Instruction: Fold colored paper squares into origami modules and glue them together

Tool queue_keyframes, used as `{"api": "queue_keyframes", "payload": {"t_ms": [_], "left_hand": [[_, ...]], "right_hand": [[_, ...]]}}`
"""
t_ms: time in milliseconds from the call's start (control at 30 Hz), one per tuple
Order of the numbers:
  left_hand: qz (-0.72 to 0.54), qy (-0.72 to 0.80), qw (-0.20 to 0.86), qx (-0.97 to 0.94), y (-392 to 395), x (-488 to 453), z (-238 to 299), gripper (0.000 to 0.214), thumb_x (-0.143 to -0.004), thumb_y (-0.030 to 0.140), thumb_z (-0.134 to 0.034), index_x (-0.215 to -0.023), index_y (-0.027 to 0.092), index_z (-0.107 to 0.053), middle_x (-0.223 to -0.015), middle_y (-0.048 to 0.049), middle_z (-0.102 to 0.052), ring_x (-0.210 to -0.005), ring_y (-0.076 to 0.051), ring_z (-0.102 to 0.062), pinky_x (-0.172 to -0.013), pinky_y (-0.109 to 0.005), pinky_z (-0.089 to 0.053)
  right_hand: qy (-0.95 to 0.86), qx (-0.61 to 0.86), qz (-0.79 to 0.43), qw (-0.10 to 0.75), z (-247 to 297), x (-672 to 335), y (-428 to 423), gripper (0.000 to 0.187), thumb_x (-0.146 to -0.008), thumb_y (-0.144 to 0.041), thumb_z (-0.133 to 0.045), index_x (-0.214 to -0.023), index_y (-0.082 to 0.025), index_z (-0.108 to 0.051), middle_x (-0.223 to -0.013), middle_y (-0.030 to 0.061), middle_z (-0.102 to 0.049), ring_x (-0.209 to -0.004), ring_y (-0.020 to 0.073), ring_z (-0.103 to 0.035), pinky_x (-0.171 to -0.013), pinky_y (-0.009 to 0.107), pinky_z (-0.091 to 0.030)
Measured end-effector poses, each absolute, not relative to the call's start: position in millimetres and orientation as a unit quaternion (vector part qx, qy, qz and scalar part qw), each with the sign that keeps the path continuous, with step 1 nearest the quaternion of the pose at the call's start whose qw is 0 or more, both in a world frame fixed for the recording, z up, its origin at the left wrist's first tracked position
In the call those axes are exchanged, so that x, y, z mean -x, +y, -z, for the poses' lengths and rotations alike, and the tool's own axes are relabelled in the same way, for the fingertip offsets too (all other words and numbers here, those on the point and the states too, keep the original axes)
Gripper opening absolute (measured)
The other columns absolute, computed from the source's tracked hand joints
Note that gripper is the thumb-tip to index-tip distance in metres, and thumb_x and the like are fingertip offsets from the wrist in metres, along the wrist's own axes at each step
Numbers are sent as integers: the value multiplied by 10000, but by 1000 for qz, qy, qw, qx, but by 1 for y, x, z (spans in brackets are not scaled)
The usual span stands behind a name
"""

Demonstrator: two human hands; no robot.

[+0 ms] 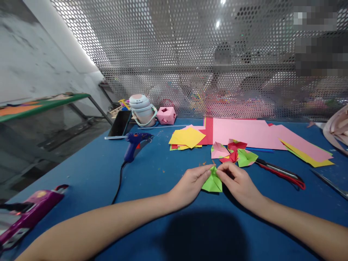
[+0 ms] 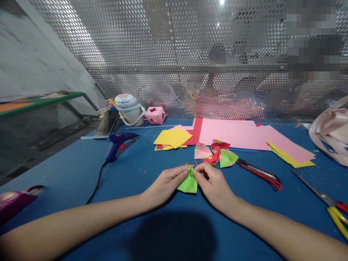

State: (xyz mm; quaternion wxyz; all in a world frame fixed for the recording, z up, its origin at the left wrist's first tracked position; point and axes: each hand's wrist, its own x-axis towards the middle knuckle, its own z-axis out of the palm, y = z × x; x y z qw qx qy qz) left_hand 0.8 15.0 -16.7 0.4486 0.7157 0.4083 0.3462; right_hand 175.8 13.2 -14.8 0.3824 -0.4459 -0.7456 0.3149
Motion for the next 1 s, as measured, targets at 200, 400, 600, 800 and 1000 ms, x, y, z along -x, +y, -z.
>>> {"api": "queue_keyframes", "payload": {"t_ms": [200,400,600,800,1000], "left_hand": [[-337,399,455,-721,16,-1,14,324,-905,304,-402,-1114,188,-620,-1052,-30,-669,-957,-169,-589,-877,-274,-436],[-323,405,439,-734,16,-1,10,292,-892,283,-419,-850,143,-672,-820,-35,-662,-775,-151,-574,-743,-247,-445],[-322,406,455,-724,15,-1,8,353,-903,358,-376,-827,134,-638,-794,-26,-612,-751,-141,-523,-707,-232,-416],[-307,416,490,-702,15,0,10,409,-898,416,-351,-759,120,-597,-694,-7,-529,-674,-126,-463,-634,-224,-394],[-310,437,446,-717,15,-1,13,381,-892,386,-358,-737,128,-593,-669,3,-523,-650,-120,-450,-613,-217,-374]], "right_hand": [[-739,448,-314,394,15,-174,14,147,-862,-259,-482,-757,-184,-552,-640,-22,-549,-570,108,-509,-532,213,-429],[-748,442,-304,390,15,-175,12,140,-856,-248,-489,-746,-181,-544,-627,-25,-535,-564,107,-503,-534,216,-415],[-754,442,-286,393,15,-175,12,150,-860,-246,-485,-736,-183,-540,-615,-23,-539,-544,105,-495,-506,212,-408],[-766,429,-272,394,16,-175,11,130,-861,-227,-487,-754,-183,-547,-637,-15,-553,-557,107,-496,-521,216,-412],[-768,424,-282,389,17,-175,10,113,-855,-202,-488,-757,-182,-539,-638,-23,-536,-571,105,-496,-540,212,-405]]}}
